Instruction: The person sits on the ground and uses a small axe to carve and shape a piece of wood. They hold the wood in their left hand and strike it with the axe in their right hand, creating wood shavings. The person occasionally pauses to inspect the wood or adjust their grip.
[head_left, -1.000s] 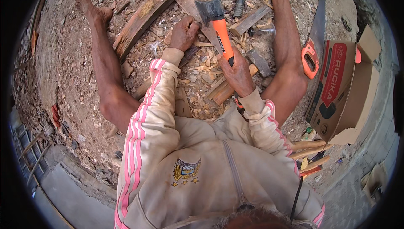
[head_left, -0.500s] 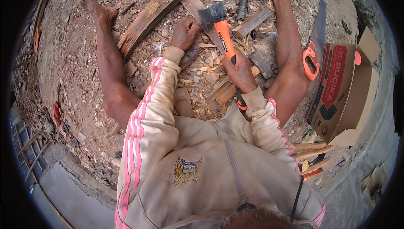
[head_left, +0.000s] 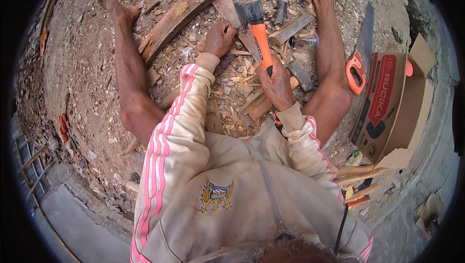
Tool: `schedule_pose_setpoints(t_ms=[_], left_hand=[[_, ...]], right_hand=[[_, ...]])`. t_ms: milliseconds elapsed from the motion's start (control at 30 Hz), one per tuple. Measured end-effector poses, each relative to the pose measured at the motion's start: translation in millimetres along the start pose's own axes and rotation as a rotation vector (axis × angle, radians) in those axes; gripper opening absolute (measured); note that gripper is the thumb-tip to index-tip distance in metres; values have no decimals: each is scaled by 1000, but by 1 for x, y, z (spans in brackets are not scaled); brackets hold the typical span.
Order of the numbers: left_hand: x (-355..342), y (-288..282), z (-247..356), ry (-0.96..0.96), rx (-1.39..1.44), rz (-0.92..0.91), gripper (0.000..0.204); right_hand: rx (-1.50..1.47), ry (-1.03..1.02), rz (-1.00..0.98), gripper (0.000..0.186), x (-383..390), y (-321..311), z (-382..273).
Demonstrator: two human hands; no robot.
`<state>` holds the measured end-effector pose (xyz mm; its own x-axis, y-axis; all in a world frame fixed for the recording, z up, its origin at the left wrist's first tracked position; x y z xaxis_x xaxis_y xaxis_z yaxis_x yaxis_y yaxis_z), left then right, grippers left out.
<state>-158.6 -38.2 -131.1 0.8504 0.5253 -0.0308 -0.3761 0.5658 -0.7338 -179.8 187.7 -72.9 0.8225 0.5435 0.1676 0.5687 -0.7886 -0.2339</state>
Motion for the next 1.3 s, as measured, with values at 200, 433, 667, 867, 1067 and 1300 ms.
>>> schedule_pose_setpoints(t_ms=[200,433,667,867,1067,1300], left_hand=[[-6,7,-18,51,20,-16,28],[12,16,-26,-287,327,46,28],[7,17,-29,-290,279,143,28],[7,16,-27,-294,253,122,27],[5,18,-31,-302,275,112,25],[16,20,-39,-264,225,46,22]], right_hand=[[-1,85,-80,28,-4,1,26],[-51,48,-44,31,3,3,8],[5,67,-52,29,7,11,12],[-13,84,-65,25,3,14,21],[-31,102,-66,26,4,9,5],[-81,68,-38,28,7,9,30]])
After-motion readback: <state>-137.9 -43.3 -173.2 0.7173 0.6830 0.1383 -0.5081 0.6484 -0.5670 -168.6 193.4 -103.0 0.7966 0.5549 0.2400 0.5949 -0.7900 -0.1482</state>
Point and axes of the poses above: each hand's wrist, its own x-axis away from the middle knuckle, its own y-axis out of the palm, z = x × y, the point moved 6 cm from there along -x, towards the middle knuckle, and after that the axes turned 14 degrees about -x, right-handed, at the moved point
